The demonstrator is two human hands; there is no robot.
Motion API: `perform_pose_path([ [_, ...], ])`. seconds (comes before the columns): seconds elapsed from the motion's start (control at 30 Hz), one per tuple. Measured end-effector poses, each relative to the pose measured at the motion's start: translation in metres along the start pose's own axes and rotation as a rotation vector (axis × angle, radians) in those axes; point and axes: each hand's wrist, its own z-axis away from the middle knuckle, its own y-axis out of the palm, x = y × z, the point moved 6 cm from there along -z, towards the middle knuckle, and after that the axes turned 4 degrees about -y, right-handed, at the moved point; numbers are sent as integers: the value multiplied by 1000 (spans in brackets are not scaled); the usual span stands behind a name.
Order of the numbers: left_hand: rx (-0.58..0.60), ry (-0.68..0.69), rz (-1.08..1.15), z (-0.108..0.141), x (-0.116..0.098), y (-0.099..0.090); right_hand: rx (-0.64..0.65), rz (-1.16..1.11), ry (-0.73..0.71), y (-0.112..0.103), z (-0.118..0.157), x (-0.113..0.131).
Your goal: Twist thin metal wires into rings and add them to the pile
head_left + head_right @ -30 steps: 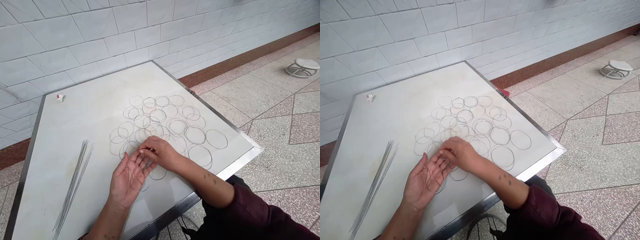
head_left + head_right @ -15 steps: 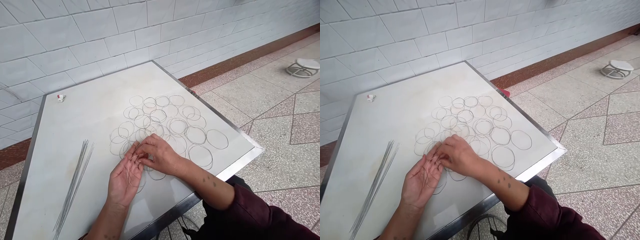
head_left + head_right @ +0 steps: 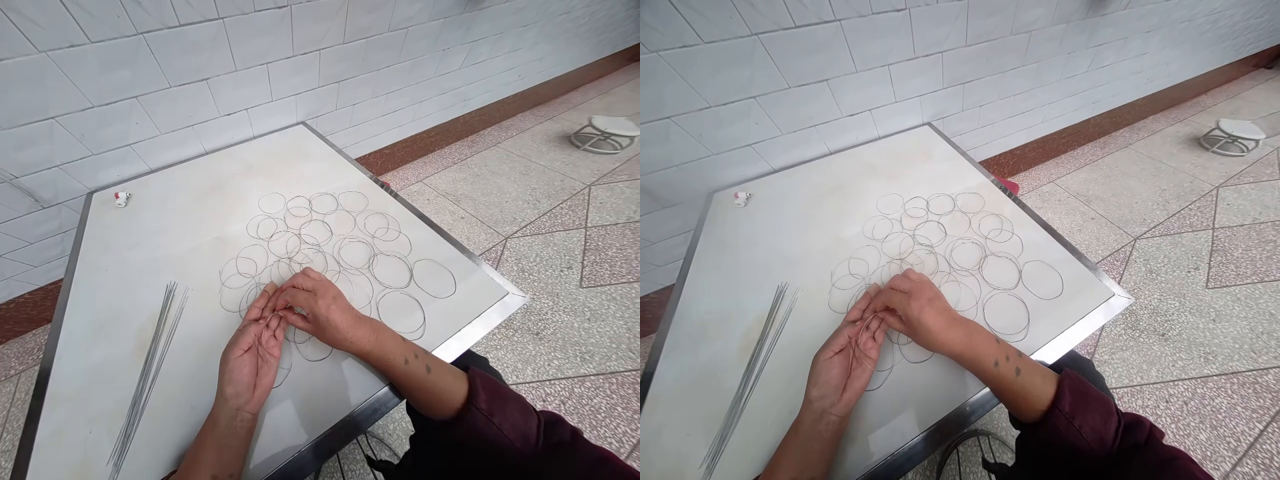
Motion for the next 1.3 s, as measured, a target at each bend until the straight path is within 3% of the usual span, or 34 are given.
perform_pose_path([
  [0.13, -83, 116, -209, 0, -5, -9, 65, 53, -51, -1, -2, 3],
  [0.37, -146, 88, -247, -1, -6, -16, 86, -112, -15, -6, -1, 5],
  [0.67, -74, 11, -434, 0, -8, -10, 140, -211, -22, -4, 0, -1],
  [0.9, -68, -15, -331, 0, -8, -11, 144, -391, 64, -6, 1, -11],
  [1.07, -54, -28, -314, -1, -7, -9, 206, -393, 119, -9, -2, -9],
  [1.3, -12, -8, -548, 2, -9, -4, 246, -391, 146, -9, -2, -7],
])
